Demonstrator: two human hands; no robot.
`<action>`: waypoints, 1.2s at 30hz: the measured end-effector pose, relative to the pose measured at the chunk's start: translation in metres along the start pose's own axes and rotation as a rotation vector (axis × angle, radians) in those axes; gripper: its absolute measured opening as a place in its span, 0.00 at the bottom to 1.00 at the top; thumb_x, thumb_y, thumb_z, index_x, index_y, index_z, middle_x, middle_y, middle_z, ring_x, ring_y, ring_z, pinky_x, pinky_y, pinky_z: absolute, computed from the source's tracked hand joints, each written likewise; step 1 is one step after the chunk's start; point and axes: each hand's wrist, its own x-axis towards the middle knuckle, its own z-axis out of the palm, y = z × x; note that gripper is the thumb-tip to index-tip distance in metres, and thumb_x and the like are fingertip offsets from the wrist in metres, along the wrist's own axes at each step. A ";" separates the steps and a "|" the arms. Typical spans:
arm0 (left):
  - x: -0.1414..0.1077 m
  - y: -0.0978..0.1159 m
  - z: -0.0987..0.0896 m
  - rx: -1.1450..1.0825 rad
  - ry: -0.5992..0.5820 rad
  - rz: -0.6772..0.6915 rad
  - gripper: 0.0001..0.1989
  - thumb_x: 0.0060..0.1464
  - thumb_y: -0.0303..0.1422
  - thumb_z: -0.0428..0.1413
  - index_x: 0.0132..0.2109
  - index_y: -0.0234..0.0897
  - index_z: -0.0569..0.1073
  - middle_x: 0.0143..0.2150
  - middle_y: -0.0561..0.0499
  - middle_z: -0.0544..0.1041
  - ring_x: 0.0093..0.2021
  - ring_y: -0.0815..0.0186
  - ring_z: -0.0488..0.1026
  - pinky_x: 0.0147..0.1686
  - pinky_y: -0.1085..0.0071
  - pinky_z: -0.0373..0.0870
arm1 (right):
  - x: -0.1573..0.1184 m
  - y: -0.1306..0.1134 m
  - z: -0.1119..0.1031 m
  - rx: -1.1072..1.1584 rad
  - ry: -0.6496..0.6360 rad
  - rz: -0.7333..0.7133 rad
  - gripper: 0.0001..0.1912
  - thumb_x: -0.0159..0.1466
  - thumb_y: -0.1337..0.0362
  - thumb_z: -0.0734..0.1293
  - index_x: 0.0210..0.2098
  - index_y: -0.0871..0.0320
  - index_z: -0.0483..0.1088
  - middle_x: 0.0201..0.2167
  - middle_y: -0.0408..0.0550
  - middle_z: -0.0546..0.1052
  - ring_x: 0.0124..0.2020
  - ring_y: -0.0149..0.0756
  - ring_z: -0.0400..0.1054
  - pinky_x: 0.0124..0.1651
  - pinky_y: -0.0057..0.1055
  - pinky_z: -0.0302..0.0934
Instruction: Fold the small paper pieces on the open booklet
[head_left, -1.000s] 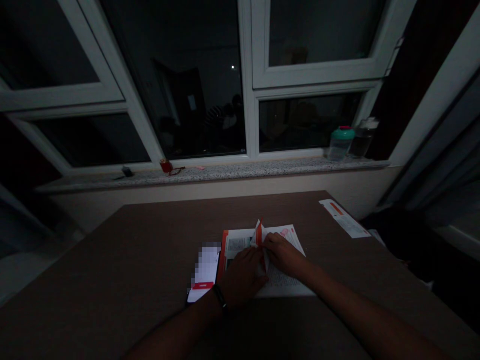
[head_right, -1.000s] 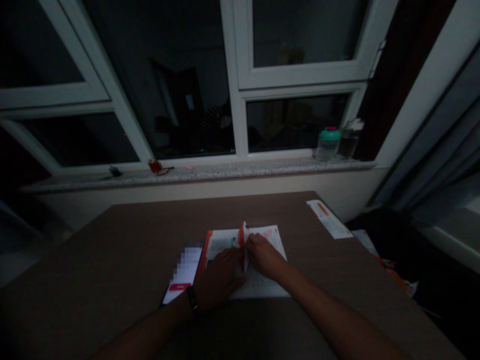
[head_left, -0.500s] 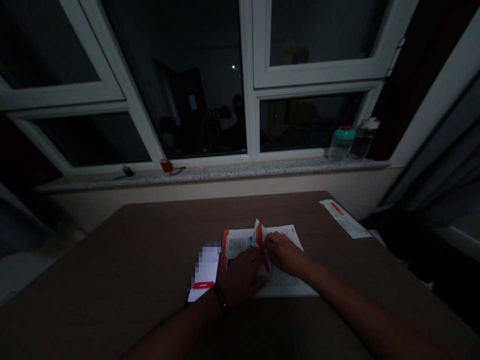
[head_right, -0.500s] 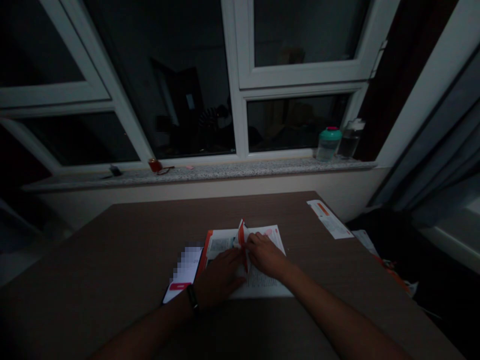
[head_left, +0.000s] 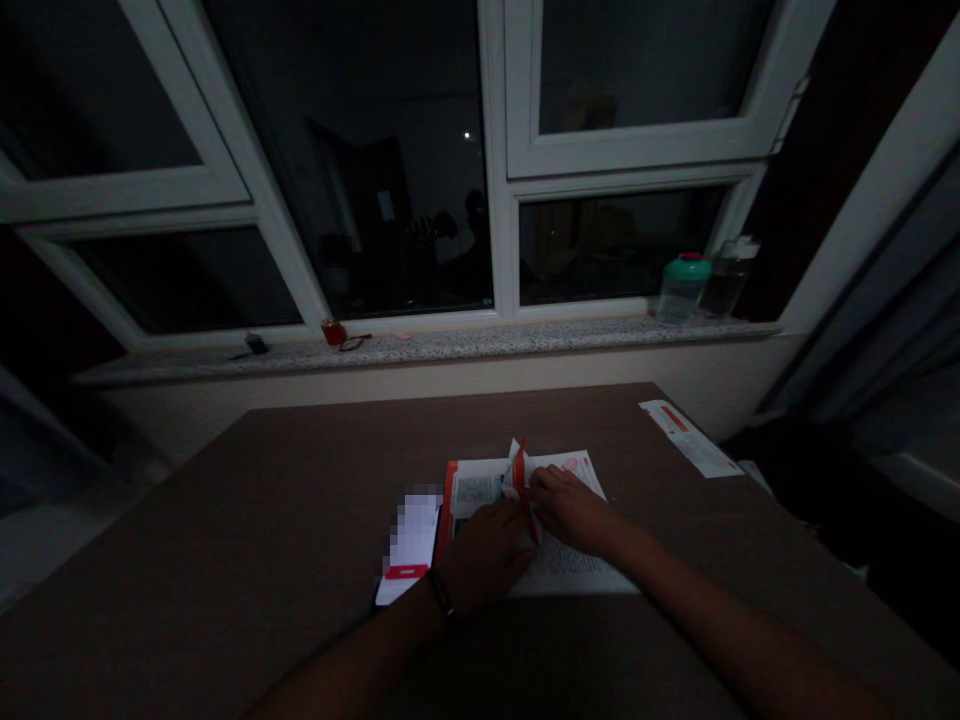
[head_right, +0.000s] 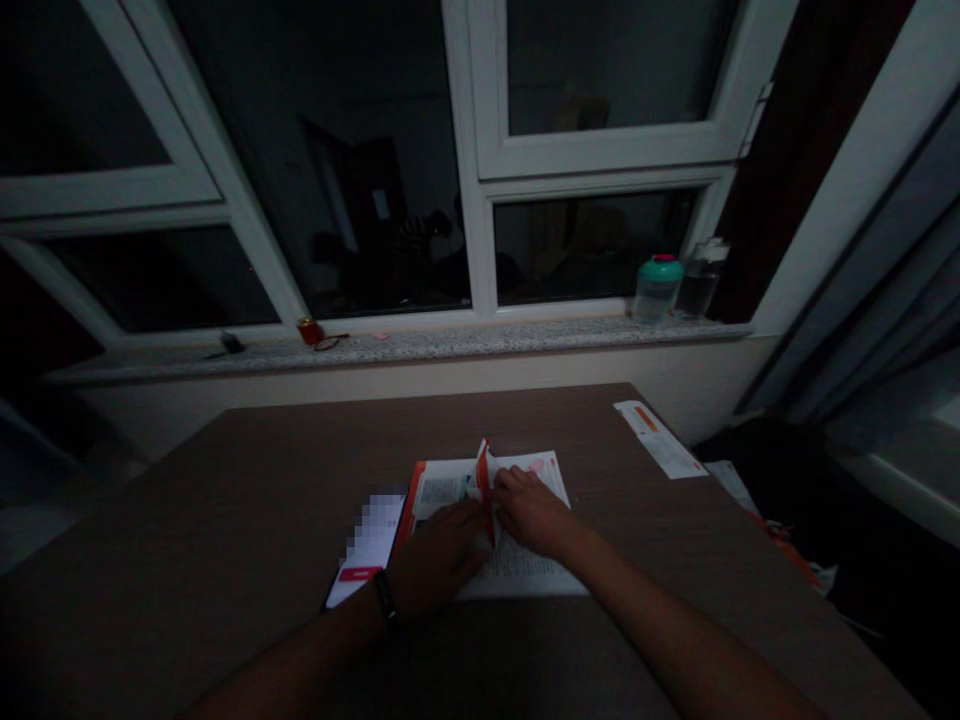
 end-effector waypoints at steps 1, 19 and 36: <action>0.000 0.000 0.000 -0.003 -0.001 -0.001 0.19 0.61 0.34 0.55 0.58 0.39 0.65 0.58 0.44 0.70 0.59 0.56 0.66 0.59 0.55 0.64 | 0.000 0.000 0.000 -0.002 -0.001 0.001 0.10 0.65 0.70 0.63 0.44 0.59 0.71 0.44 0.52 0.68 0.47 0.42 0.60 0.51 0.38 0.55; 0.000 0.001 -0.002 0.025 -0.051 -0.008 0.25 0.58 0.37 0.59 0.60 0.36 0.63 0.61 0.40 0.67 0.62 0.52 0.63 0.61 0.52 0.62 | 0.000 -0.001 -0.002 0.014 0.003 -0.003 0.10 0.64 0.70 0.63 0.44 0.59 0.71 0.44 0.51 0.68 0.47 0.41 0.60 0.51 0.37 0.55; 0.001 0.000 -0.005 0.063 -0.072 0.074 0.15 0.61 0.37 0.57 0.53 0.40 0.70 0.60 0.45 0.68 0.59 0.55 0.65 0.59 0.56 0.63 | 0.001 -0.001 -0.003 -0.006 -0.012 -0.007 0.11 0.66 0.69 0.62 0.46 0.59 0.71 0.44 0.52 0.68 0.47 0.42 0.60 0.51 0.38 0.55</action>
